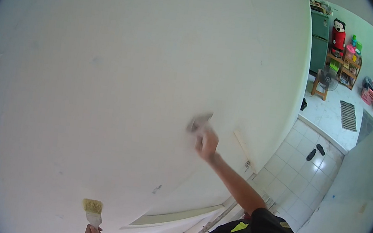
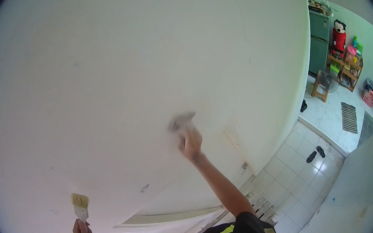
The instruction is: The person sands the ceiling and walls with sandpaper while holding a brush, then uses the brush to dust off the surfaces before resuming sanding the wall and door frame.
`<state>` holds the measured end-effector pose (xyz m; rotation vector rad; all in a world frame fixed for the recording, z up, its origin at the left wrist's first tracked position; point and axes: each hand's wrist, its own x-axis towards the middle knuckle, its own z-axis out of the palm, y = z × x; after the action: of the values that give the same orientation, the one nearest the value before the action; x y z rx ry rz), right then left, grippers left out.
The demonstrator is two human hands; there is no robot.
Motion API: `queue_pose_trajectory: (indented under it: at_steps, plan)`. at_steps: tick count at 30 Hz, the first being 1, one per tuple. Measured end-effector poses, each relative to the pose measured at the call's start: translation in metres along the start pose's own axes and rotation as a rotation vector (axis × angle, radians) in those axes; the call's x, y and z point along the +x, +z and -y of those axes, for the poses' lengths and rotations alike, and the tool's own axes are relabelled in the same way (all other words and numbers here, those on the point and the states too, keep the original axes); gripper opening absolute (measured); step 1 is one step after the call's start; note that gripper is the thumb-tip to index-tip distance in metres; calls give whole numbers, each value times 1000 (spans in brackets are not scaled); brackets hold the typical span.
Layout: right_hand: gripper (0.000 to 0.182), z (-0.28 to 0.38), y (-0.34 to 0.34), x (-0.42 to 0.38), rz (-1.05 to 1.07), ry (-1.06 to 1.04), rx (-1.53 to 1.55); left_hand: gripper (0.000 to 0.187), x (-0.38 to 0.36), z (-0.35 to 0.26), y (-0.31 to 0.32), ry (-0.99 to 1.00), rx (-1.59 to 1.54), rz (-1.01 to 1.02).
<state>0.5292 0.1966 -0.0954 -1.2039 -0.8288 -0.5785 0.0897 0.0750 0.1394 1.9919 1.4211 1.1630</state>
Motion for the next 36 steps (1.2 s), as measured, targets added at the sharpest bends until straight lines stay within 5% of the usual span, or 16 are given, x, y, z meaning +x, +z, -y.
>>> queue_pose_trajectory:
  at_steps: [2, 4, 6, 8, 10, 14, 16, 19, 21, 22, 24, 26, 28, 30, 31, 36]
  plan:
    - [3, 22, -1, 66, -118, 476, 162, 36, 4, -3, 3, -2, 64, -3]
    - [4, 49, 20, 89, -189, 535, 209, 36, 13, -11, 14, 50, 2, 38]
    - [11, 83, 43, 54, -261, 5, 34, 36, 22, -21, 25, 79, 15, 71]
    - [28, 97, 35, -10, 188, -126, 263, 37, 25, -25, 31, 106, 28, 109]
    - [35, 74, 17, -54, 278, -241, 357, 37, 29, -25, 37, 141, 27, 115]
    - [30, 5, -9, -58, 123, 177, -37, 37, 27, -22, 33, 146, 16, 131]
    - [23, 3, -15, 24, -203, 471, 161, 37, 23, -19, 29, 110, 52, 118]
    - [21, 30, 8, 53, -242, 549, 169, 36, 26, -16, 29, 73, 29, 107]
    - [12, 55, 22, 2, -184, 197, -30, 36, 30, -17, 33, 88, 26, 114]
    - [20, 63, 11, -31, 105, 167, 88, 35, 31, -18, 35, 101, 20, 116]
    - [20, 67, -16, -43, 64, 91, 214, 35, 28, -22, 39, 108, 16, 121]
    - [15, 30, -24, -86, 182, 148, 207, 35, 29, -20, 41, 116, 12, 121]
    - [7, 12, -26, -52, -57, 273, 9, 34, 24, -16, 36, 91, 14, 131]
    - [4, 8, -22, 6, -201, 681, 134, 34, 23, -17, 32, 85, 35, 117]
    - [4, 16, -11, 8, -196, 684, 136, 34, 22, -16, 32, 88, 46, 99]
    - [37, 93, 2, -22, 155, 77, 330, 34, 24, -22, 35, 77, 18, 85]
